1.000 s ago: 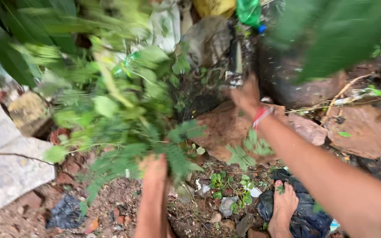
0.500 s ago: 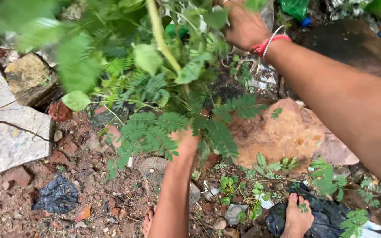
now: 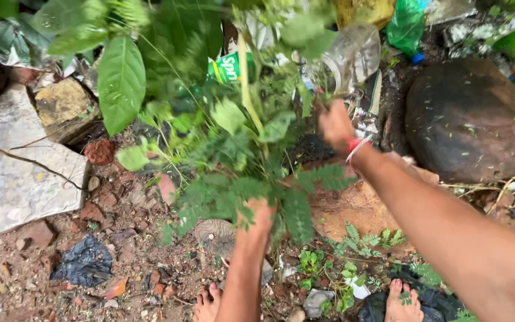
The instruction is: The person pulls weeds and small plants from the soil by hand, gathering them into a bundle.
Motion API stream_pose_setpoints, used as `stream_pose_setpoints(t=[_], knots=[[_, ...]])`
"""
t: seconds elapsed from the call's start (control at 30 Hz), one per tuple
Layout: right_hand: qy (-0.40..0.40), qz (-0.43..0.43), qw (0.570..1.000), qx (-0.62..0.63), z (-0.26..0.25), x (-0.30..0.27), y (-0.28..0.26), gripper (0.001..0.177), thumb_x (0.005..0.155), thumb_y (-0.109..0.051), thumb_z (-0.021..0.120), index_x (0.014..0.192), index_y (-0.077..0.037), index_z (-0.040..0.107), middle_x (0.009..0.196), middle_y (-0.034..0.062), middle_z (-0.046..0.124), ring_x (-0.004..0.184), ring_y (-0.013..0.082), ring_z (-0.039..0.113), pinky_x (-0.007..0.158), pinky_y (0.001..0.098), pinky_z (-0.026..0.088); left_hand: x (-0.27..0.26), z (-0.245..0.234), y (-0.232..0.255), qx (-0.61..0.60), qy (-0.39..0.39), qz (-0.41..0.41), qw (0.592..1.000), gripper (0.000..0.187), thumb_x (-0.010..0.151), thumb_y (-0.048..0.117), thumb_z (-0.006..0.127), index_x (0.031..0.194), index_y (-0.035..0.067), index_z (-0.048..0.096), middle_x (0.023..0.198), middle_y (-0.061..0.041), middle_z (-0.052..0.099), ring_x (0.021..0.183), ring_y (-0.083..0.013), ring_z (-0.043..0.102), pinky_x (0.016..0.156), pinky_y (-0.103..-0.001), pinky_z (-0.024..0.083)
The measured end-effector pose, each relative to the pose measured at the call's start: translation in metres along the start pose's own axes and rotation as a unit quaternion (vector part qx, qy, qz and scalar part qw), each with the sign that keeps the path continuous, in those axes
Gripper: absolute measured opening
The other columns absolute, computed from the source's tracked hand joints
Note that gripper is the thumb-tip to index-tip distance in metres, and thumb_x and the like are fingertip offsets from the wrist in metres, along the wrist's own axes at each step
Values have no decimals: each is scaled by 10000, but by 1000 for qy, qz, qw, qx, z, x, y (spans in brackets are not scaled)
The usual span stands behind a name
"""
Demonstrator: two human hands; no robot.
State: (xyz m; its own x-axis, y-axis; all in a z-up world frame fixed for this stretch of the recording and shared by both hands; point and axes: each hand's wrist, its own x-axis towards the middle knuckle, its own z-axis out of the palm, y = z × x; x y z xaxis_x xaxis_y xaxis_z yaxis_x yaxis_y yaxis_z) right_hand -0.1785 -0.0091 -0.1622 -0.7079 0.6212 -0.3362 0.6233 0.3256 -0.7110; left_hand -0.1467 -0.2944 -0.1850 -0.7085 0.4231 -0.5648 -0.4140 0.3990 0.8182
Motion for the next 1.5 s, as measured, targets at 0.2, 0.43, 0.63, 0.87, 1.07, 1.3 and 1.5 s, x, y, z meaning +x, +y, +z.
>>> stream_pose_setpoints(t=[0.2,0.43,0.63,0.87,1.07,1.3,1.5], knots=[[-95,211,895,380,33,-140,21,335,989,-154,498,1277,-58,638,936,132,675,770,216,623,679,387,483,-37,17,-40,-71,15,-64,995,486,932,414,688,1195,9,628,1123,-178,669,1034,-349,616,919,-505,484],[-252,267,807,462,35,-244,-59,376,1002,-203,493,1341,-102,620,967,68,674,771,158,607,667,334,473,-94,-32,-32,-136,70,-84,985,492,924,406,704,1190,0,621,1106,-181,668,1017,-346,618,905,-504,491],[-386,244,803,384,46,-258,-155,414,1013,-244,488,1396,-140,604,993,13,672,772,108,593,656,290,464,-136,-114,2,-199,149,-72,966,498,917,399,719,1186,-8,616,1092,-183,668,1003,-343,619,892,-503,497],[-577,208,771,174,117,-314,-312,459,1026,-293,482,1460,-184,586,1024,-51,671,773,49,577,643,237,454,-198,-217,-6,-269,244,-85,928,506,910,391,735,1181,-17,609,1076,-186,667,986,-339,621,878,-502,504],[-565,-73,822,-7,247,-392,-389,412,1041,-256,601,1412,-92,679,1054,33,699,766,77,559,691,260,490,-235,-336,-117,-294,404,-158,852,513,903,385,750,1176,-24,603,1062,-189,667,971,-337,622,865,-501,510],[-606,15,793,-55,353,-425,-389,301,1007,-274,597,1192,-49,673,1000,1,734,771,80,627,678,256,505,-338,-517,-214,-224,575,-259,743,540,877,357,774,1222,-14,587,1095,-201,673,1007,-353,631,890,-510,513],[-601,25,781,-167,411,-462,-414,281,1000,-269,587,1168,-64,681,977,-5,740,764,85,623,650,260,504,-420,-616,-123,-72,567,-338,747,662,815,292,810,1371,38,555,1229,-231,695,1148,-410,654,997,-538,509]])
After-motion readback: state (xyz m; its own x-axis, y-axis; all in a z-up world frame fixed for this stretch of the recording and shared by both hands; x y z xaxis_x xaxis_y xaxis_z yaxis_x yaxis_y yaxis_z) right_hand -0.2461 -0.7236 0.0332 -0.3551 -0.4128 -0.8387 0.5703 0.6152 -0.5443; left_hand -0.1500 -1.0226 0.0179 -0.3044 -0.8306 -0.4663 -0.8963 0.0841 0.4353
